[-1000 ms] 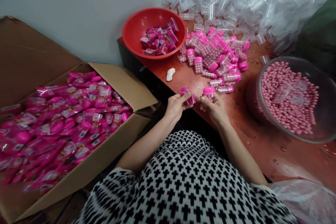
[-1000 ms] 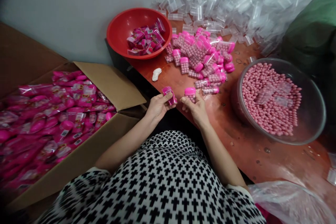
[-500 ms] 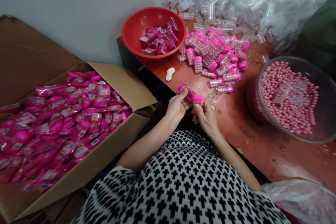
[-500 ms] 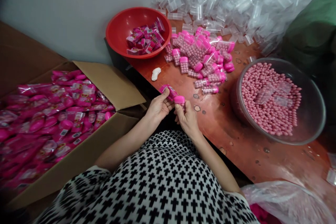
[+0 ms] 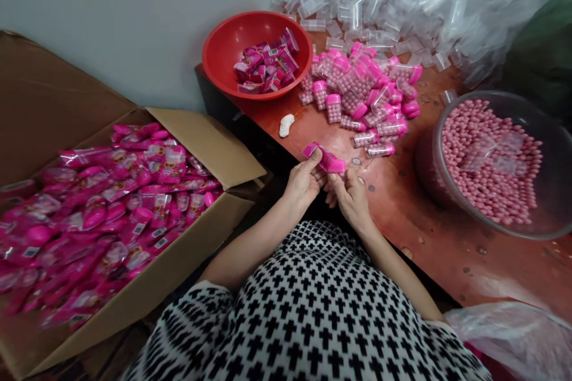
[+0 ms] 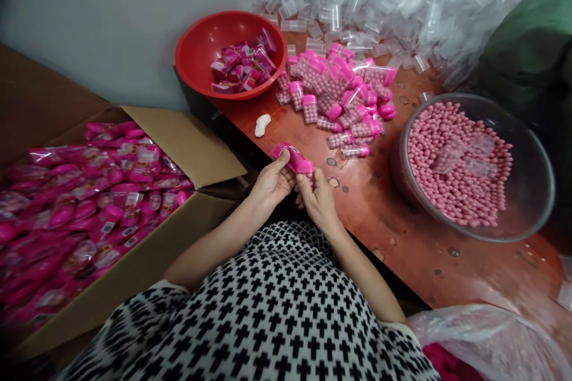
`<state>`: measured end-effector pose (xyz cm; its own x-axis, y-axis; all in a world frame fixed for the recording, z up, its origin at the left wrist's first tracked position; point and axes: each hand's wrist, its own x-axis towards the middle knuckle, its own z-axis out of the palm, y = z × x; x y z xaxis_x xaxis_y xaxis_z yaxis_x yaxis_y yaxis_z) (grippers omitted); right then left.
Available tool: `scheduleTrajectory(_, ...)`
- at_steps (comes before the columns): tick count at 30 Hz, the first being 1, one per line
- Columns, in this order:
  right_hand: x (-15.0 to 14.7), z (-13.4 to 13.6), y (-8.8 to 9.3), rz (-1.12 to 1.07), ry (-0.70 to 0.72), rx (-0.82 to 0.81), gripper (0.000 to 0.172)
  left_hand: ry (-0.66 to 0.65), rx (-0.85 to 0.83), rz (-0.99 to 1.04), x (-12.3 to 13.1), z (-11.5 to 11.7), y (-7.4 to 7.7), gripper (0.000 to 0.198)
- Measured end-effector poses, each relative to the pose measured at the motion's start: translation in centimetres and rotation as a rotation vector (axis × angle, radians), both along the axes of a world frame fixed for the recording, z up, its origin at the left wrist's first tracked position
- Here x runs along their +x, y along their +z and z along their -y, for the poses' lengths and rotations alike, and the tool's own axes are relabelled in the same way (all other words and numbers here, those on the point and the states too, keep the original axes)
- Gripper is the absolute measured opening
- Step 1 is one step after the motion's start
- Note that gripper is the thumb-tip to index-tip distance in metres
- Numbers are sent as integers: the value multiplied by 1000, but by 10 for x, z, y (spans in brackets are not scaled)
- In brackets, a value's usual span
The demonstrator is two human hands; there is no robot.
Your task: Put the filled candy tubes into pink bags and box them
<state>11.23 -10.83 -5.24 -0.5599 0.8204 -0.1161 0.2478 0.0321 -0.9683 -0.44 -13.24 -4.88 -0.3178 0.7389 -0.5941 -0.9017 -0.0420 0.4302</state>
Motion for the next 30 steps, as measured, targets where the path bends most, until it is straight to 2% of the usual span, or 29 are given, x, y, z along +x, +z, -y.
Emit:
scheduleTrajectory(6, 2, -4, -5, -96, 17, -90, 28, -169, 118, -168, -5, 2, 2, 40)
scheduleTrajectory(10, 2, -5, -9, -64, -20, 12, 27, -236, 162, -285, -5, 2, 2, 40)
scheduleTrajectory(15, 1, -4, -12, -67, -30, 69, 24, -263, 140, -316, -3, 1, -1, 37)
scheduleTrajectory(18, 1, -5, -12, -148, -6, -27, 25, -306, 154, -352, -8, 1, -2, 34)
scheduleTrajectory(23, 1, -9, -9, -321, 120, -303, 29, -474, 227, -447, -22, 1, 2, 32)
scheduleTrajectory(25, 0, -10, -8, -332, 133, -333, 30, -523, 231, -498, -27, 0, 3, 30)
scheduleTrajectory(27, -1, -9, -9, -305, 93, -273, 30, -543, 227, -542, -28, -1, 3, 28)
scheduleTrajectory(30, -2, -8, -12, -237, 15, -125, 27, -502, 215, -527, -23, -2, 2, 27)
